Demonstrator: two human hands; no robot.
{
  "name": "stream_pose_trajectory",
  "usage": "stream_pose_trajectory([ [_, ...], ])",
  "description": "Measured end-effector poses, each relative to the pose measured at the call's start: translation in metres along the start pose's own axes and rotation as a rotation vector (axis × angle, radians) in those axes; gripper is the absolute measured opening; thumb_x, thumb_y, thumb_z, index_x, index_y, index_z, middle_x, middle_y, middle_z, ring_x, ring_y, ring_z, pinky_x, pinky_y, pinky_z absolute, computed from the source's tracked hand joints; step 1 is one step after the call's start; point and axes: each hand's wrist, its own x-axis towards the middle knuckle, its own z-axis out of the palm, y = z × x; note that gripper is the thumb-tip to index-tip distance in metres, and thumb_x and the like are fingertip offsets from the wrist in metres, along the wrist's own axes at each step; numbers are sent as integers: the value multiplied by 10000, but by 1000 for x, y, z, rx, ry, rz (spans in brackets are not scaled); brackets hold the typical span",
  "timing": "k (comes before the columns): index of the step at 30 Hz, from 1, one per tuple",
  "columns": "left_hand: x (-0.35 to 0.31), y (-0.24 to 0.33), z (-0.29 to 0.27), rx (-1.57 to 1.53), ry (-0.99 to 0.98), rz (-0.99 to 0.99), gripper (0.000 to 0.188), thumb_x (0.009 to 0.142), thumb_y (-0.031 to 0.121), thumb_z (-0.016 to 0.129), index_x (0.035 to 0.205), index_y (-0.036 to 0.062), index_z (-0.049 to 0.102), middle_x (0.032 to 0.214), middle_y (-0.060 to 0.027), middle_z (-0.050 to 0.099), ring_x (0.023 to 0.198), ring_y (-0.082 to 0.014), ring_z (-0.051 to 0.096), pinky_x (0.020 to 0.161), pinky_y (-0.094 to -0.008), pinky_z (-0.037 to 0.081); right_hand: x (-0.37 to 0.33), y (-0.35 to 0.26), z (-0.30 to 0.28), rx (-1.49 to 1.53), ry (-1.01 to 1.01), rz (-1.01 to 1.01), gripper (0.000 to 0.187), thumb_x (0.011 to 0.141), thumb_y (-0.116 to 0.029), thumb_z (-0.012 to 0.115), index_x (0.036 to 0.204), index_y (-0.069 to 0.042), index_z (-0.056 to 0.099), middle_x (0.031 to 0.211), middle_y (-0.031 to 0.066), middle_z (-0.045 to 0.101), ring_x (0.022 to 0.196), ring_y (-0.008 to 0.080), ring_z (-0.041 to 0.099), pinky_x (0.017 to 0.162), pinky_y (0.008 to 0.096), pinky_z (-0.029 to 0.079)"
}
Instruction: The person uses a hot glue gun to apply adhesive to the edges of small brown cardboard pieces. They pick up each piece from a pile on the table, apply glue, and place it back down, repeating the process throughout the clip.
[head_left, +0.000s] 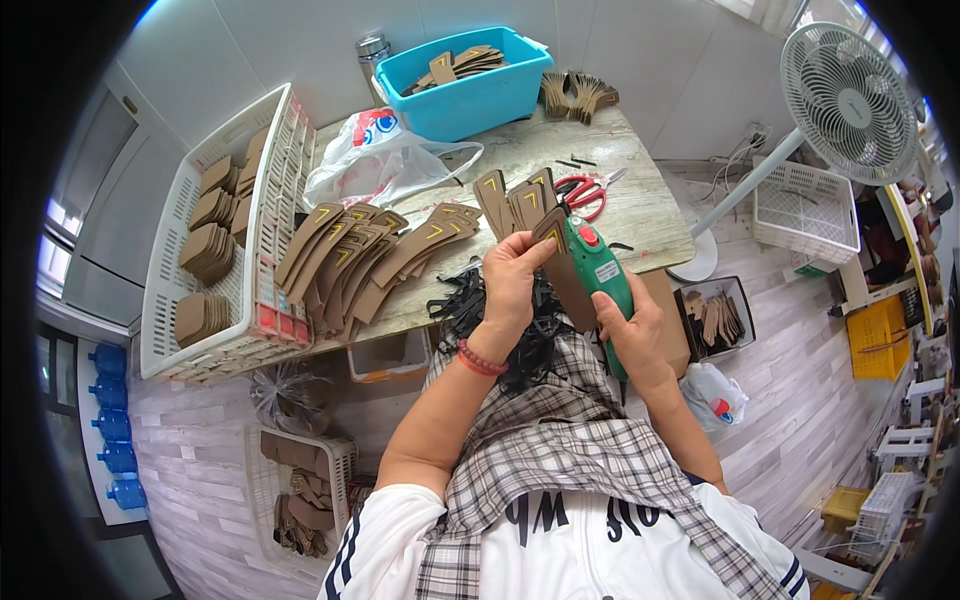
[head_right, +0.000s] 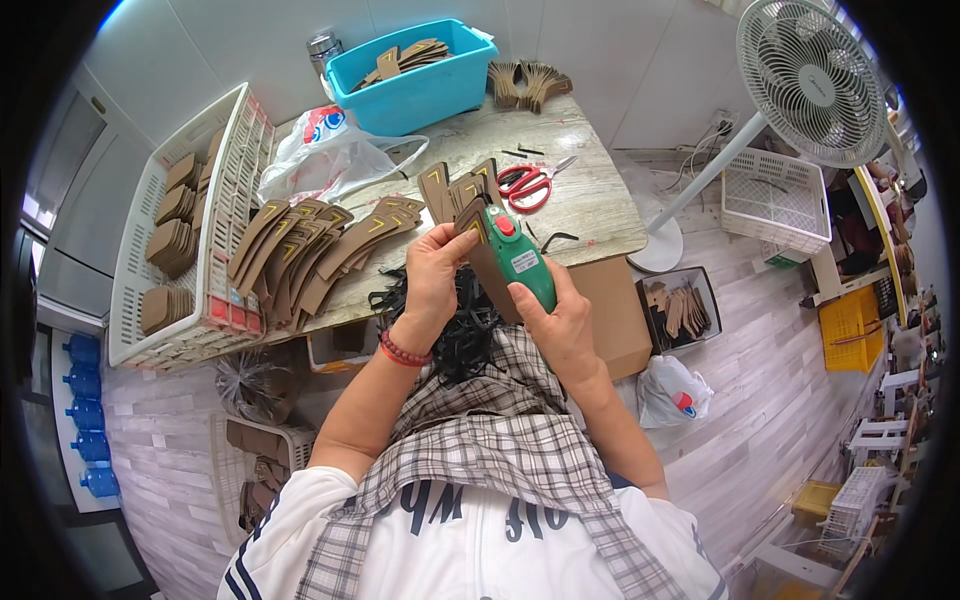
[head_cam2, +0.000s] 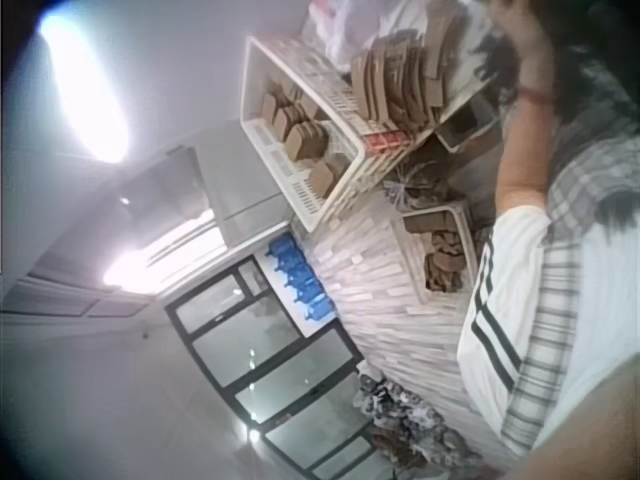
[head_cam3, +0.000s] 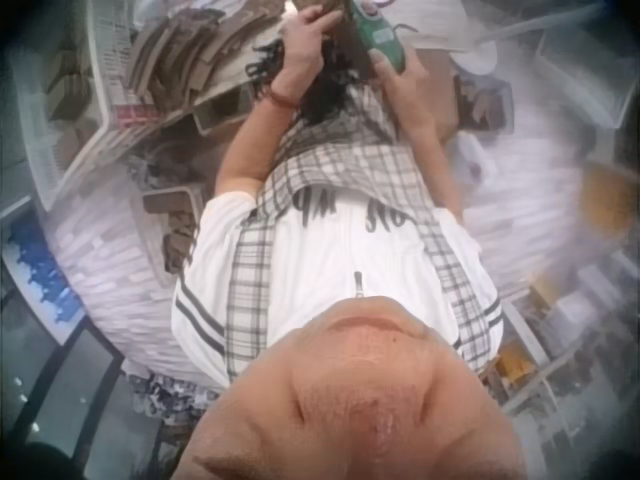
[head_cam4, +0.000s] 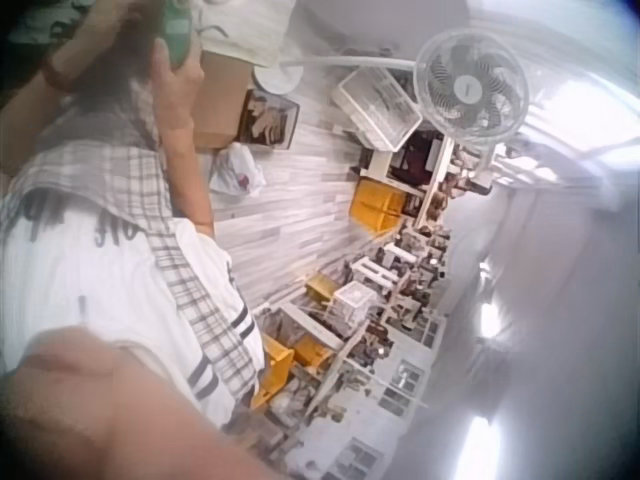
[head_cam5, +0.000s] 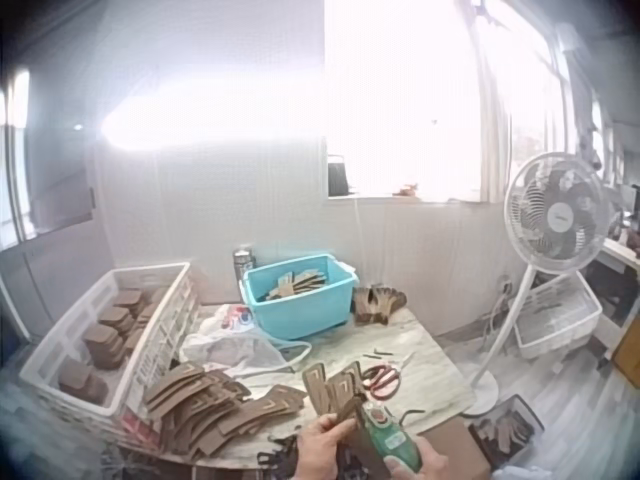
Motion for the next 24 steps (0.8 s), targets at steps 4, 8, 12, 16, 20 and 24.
stream_pose_trajectory([
  [4,-2,3,-6,40,-28,34,43,868,48,654,906,28,648,850,-11,677,733,-53,594,682,-201,461,-1,-4,-6,23,-28,51,425,879,-261,677,1192,4,566,717,31,613,601,82,561,540,252,463],
  [8,-4,19,-7,40,-75,1,69,883,47,633,947,23,636,883,-11,674,768,-51,592,718,-197,456,-1,-2,-12,5,-56,71,432,873,-264,684,1196,-3,568,708,29,608,577,80,558,512,250,457],
  [12,1,22,-14,34,-102,-20,98,895,55,621,978,2,627,884,-31,673,729,-60,602,661,-198,502,-1,-2,-17,10,-90,89,450,866,-276,690,1202,-4,566,717,35,609,575,83,559,511,256,470],
  [16,8,22,-23,157,-126,67,91,887,55,635,960,1,640,860,-12,661,705,-45,587,637,-191,501,-1,-8,-21,29,-123,113,464,866,-281,688,1212,1,561,731,33,610,581,82,560,504,245,471],
  [20,11,35,-27,280,-157,60,84,869,53,656,938,7,657,838,6,658,698,-32,573,635,-180,474,0,-14,-27,12,-164,123,464,867,-279,684,1216,0,558,737,26,610,585,76,557,495,231,463],
  [24,14,48,-34,355,-212,44,72,843,44,679,904,7,664,819,15,653,689,-26,554,615,-174,447,2,-16,-34,-35,-236,96,450,863,-270,683,1211,-12,562,744,39,610,577,77,552,495,235,458],
])
